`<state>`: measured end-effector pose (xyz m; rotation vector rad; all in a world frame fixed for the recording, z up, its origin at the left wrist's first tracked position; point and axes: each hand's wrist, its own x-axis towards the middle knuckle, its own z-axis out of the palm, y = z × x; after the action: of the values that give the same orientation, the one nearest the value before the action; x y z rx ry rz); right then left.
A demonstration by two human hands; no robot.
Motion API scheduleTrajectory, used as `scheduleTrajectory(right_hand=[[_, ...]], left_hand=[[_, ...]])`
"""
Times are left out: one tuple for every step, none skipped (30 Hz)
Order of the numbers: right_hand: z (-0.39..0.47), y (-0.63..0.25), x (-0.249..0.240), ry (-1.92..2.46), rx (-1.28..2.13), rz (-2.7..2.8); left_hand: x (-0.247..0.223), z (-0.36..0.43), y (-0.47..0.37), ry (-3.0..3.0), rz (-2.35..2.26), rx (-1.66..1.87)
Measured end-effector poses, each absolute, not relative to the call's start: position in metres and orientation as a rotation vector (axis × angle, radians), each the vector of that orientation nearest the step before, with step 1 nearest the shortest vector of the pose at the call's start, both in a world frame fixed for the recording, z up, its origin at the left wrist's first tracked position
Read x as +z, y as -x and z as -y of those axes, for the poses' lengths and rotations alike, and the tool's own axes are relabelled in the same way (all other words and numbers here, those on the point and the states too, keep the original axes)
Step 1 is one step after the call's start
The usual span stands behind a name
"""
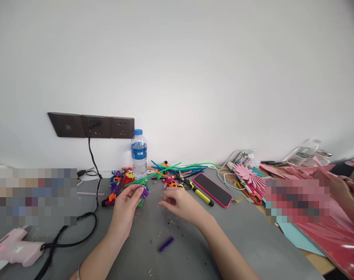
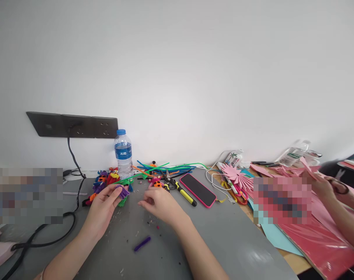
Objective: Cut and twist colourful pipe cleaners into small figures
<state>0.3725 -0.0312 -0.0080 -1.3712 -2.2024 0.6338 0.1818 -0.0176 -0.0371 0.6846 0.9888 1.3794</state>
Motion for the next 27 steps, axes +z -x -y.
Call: scheduleTrajectory(right_hand=[[0.032, -0.374, -0.007, 1.413, 0.661, 2.170], [0.034, -0.374, -0.005, 1.441, 0.740, 2.138], [0.036, -0.375, -0.005, 1.453, 0.882, 2.117], [0.039, -0.375, -0.004, 1.448, 1.089, 2.111], [0.042, -0.375, -0.004, 1.427, 1.337, 2.115], [0.045, -0.375, -0.005, 1.401, 1.591, 2.117], [0.049, -0.375, -0.006, 1.379, 1.805, 2.112], [0.051, -0.374, -0.007, 1.374, 1.954, 2.104], [0.053, -0.373, -0.008, 1.387, 2.017, 2.097], [0.055, -0.371, -0.009, 1.417, 2.004, 2.102], [0.056, -0.370, -0.009, 1.458, 1.943, 2.118], [0.056, -0.369, -0.009, 1.498, 1.865, 2.146], [0.056, -0.369, -0.009, 1.529, 1.775, 2.179], [0.055, -0.369, -0.008, 1.545, 1.693, 2.202], [0.054, -0.369, -0.007, 1.545, 1.627, 2.197], [0.051, -0.370, -0.006, 1.528, 1.576, 2.154], [0.049, -0.370, -0.005, 1.496, 1.520, 2.080], [0.046, -0.371, -0.004, 1.457, 1.456, 1.983], [0.043, -0.371, -0.003, 1.415, 1.388, 1.879], [0.040, -0.370, -0.003, 1.376, 1.326, 1.777], [0.037, -0.369, -0.003, 1.344, 1.274, 1.689], [0.035, -0.367, -0.003, 1.318, 1.245, 1.615], [0.033, -0.364, -0.004, 1.298, 1.244, 1.556], [0.032, -0.362, -0.006, 1.281, 1.268, 1.514], [0.032, -0.359, -0.008, 1.263, 1.304, 1.490], [0.031, -0.357, -0.010, 1.244, 1.341, 1.477], [0.031, -0.355, -0.013, 1.222, 1.372, 1.470]], left_hand=[[-0.037, 0.018, -0.182, -0.709, -0.975, 1.362], [-0.037, 0.019, -0.182, -0.729, -0.961, 1.342], [-0.037, 0.019, -0.182, -0.742, -0.950, 1.318], [-0.037, 0.020, -0.182, -0.744, -0.945, 1.297], [-0.037, 0.020, -0.181, -0.738, -0.944, 1.280], [-0.038, 0.020, -0.181, -0.728, -0.944, 1.267], [-0.038, 0.020, -0.181, -0.721, -0.942, 1.258], [-0.038, 0.021, -0.181, -0.720, -0.941, 1.250], [-0.038, 0.021, -0.181, -0.724, -0.944, 1.241], [-0.038, 0.021, -0.181, -0.735, -0.951, 1.227], [-0.038, 0.021, -0.182, -0.750, -0.963, 1.212], [-0.038, 0.021, -0.182, -0.764, -0.976, 1.200], [-0.038, 0.021, -0.182, -0.775, -0.987, 1.190], [-0.038, 0.022, -0.183, -0.781, -0.996, 1.184], [-0.038, 0.022, -0.183, -0.785, -0.999, 1.183], [-0.039, 0.023, -0.183, -0.790, -0.996, 1.181], [-0.039, 0.023, -0.183, -0.800, -0.989, 1.175], [-0.039, 0.024, -0.183, -0.817, -0.980, 1.162], [-0.039, 0.024, -0.183, -0.838, -0.973, 1.145], [-0.040, 0.024, -0.183, -0.860, -0.969, 1.125], [-0.040, 0.025, -0.183, -0.879, -0.971, 1.102], [-0.039, 0.025, -0.184, -0.892, -0.979, 1.080], [-0.039, 0.026, -0.184, -0.902, -0.987, 1.060], [-0.038, 0.026, -0.184, -0.910, -0.993, 1.043], [-0.038, 0.027, -0.185, -0.915, -0.998, 1.033], [-0.037, 0.027, -0.185, -0.916, -1.004, 1.028], [-0.037, 0.028, -0.186, -0.915, -1.011, 1.028]])
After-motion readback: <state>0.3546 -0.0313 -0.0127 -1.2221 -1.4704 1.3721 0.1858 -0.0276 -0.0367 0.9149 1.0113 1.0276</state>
